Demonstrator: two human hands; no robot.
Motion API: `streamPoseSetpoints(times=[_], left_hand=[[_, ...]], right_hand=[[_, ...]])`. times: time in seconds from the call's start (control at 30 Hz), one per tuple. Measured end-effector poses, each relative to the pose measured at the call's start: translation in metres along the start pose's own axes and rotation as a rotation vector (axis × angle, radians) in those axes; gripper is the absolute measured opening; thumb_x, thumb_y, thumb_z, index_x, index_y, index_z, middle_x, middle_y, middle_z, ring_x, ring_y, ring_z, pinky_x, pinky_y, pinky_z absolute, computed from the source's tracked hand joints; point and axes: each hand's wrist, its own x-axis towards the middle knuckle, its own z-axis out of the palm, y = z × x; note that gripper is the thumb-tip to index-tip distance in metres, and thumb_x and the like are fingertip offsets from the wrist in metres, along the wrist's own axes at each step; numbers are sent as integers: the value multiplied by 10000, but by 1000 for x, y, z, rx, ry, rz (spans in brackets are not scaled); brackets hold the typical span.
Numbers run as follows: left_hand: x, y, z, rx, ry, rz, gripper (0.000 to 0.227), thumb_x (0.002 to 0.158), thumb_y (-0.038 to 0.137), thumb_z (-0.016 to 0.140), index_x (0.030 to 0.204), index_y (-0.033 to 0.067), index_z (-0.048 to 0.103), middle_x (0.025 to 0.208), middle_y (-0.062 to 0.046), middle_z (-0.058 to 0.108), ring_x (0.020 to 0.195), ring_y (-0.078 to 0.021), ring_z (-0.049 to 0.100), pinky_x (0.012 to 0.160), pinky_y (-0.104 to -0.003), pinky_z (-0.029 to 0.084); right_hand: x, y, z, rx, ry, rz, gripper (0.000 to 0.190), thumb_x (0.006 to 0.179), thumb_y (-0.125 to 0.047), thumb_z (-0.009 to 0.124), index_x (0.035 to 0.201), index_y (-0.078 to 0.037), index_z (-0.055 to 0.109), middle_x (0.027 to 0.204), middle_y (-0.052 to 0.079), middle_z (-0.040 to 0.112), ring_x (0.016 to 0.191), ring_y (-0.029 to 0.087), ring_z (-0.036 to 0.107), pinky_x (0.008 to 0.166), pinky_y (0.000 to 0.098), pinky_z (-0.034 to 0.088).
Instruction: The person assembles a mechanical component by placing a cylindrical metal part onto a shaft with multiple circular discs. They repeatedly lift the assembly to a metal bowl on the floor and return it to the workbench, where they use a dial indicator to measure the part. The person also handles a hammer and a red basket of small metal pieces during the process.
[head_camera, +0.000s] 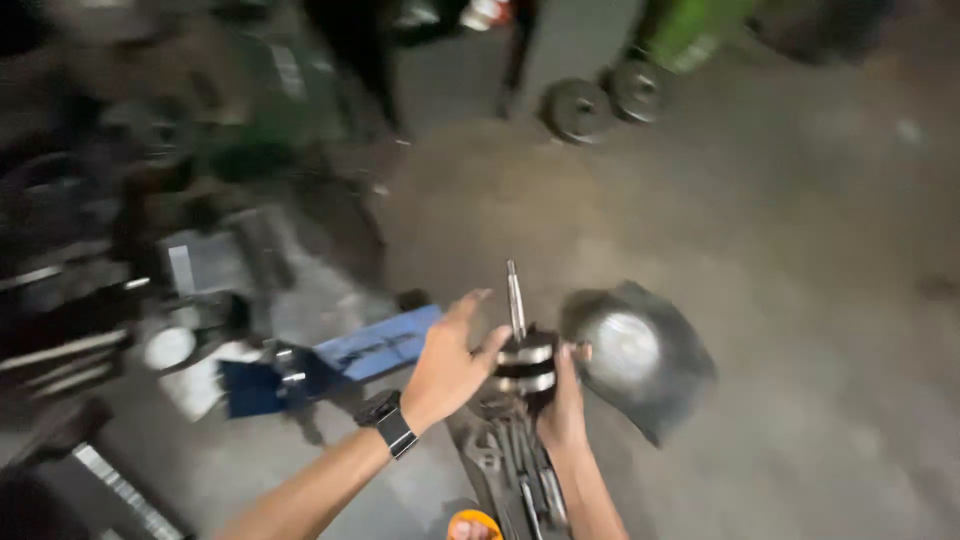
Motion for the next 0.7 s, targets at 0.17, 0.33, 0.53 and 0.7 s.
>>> streamPoseSetpoints(times=[0.17, 0.33, 0.53, 0.7], left_hand=[[-10, -97, 100, 445, -406, 180, 405, 970, 423, 677, 1006, 23, 725, 813, -201, 659, 842, -433, 685, 764, -526, 555], [-32, -144, 148, 328, -655, 350, 364, 909, 259, 712, 1203, 50, 662, 960, -219, 676, 937, -428, 663, 792, -527, 535], [-11, -136, 151, 248, -667, 328, 369, 927, 233, 707, 1245, 54, 656, 1084, -202, 694, 1004, -417, 668, 837, -500, 538], [-5, -108, 85, 321, -680, 320, 358, 966, 216, 663, 1282, 54, 622, 1078, -204, 687, 984, -429, 654, 849, -517, 518]], right_hand=[[51, -65, -109, -628, 437, -662, 213, 918, -189, 807, 1003, -44, 675, 839, -19, 637, 679, 90, 507, 564, 288, 392], [41, -203, -140, -1020, 500, -1051, 124, 986, -93, 795, 978, -26, 690, 908, -35, 649, 818, 44, 561, 695, 238, 487], [19, -240, -64, -795, 482, -1256, 226, 1011, -117, 803, 1112, -16, 628, 982, 17, 631, 813, 115, 588, 689, 292, 505], [95, -138, -131, -997, 452, -1322, 313, 1017, -185, 731, 1270, 1, 736, 1108, 142, 755, 897, 166, 689, 813, 270, 568]])
